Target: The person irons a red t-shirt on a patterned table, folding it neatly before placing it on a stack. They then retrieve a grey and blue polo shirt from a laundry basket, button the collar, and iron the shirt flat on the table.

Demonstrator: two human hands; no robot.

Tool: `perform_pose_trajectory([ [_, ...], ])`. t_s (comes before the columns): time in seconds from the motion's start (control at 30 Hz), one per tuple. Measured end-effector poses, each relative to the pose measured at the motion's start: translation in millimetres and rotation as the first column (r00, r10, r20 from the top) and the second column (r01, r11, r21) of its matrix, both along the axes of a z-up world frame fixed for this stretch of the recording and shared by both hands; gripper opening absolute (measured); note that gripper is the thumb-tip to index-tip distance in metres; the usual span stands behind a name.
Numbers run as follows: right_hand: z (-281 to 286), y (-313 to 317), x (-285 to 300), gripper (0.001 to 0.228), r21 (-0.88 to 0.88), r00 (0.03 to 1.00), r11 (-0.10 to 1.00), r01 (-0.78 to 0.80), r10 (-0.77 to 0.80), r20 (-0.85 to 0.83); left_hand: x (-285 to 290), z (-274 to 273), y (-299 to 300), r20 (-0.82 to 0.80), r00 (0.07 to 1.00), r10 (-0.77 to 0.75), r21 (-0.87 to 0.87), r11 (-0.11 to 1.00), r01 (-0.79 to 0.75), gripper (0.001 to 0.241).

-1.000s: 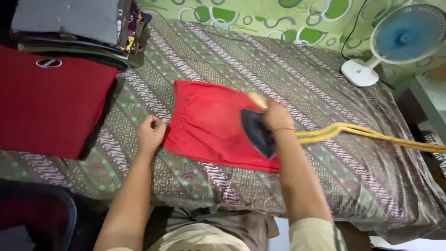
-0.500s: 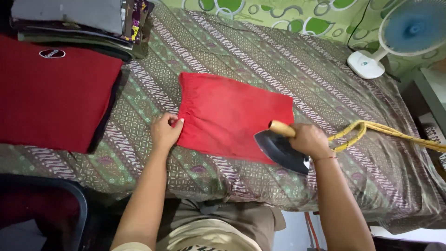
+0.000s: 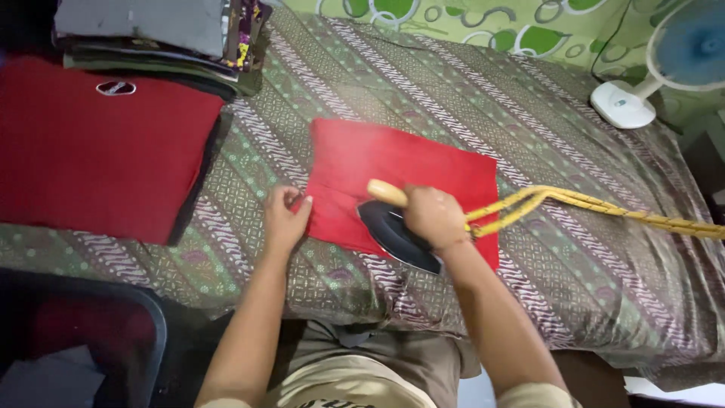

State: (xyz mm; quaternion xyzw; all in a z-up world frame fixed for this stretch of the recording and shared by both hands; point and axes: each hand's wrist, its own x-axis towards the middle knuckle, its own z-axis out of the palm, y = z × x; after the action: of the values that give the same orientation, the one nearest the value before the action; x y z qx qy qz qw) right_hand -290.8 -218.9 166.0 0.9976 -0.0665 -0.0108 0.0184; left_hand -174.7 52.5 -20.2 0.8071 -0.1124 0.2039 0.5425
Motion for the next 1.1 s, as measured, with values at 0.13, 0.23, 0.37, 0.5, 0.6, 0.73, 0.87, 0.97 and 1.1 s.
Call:
perform_pose_trajectory([
  [0.13,-31,6,38,0.024,0.115,0.998,0.992,-0.05,0.044,0.053,-46,41,12,0.075,0.996,-0.052,0.127,0.991,0.042,0.028],
  [0.23,-44,9,50,0.023,0.104,0.994,0.992,-0.066,0.056,0.099,-65,50,14,0.046,0.992,-0.121,0.156,0.981,0.113,0.031],
  [0.37,-44,-4,37,0.021,0.128,0.992,0.986,-0.108,0.098,0.081,-63,33,22,0.046,0.984,-0.174,0.247,0.956,0.157,0.035],
  [0.5,-18,-24,3,0.029,0.186,0.996,0.981,0.051,-0.036,-0.083,-60,30,31,0.005,0.988,-0.154,0.298,0.943,0.146,0.028],
  [0.6,-17,-71,-23,0.033,0.145,0.978,0.977,0.158,-0.134,-0.161,-54,31,38,-0.069,0.981,-0.18,0.332,0.923,0.193,0.024],
  [0.73,-2,-113,-64,0.034,0.049,0.938,0.949,0.312,-0.299,-0.176,-45,31,56,-0.118,0.978,-0.173,0.342,0.917,0.203,0.02],
  [0.87,-16,-161,-86,0.046,-0.017,0.926,0.941,0.338,-0.336,-0.172,-40,29,67,-0.167,0.976,-0.141,0.299,0.936,0.186,0.015],
  [0.97,-6,-152,-92,0.047,-0.028,0.923,0.947,0.319,-0.317,-0.218,-41,30,68,-0.158,0.977,-0.141,0.216,0.961,0.174,0.016],
  [1.1,-4,-117,-85,0.043,-0.121,0.919,0.953,0.279,-0.301,-0.254,-43,38,68,-0.149,0.978,-0.149,0.107,0.98,0.166,0.015],
])
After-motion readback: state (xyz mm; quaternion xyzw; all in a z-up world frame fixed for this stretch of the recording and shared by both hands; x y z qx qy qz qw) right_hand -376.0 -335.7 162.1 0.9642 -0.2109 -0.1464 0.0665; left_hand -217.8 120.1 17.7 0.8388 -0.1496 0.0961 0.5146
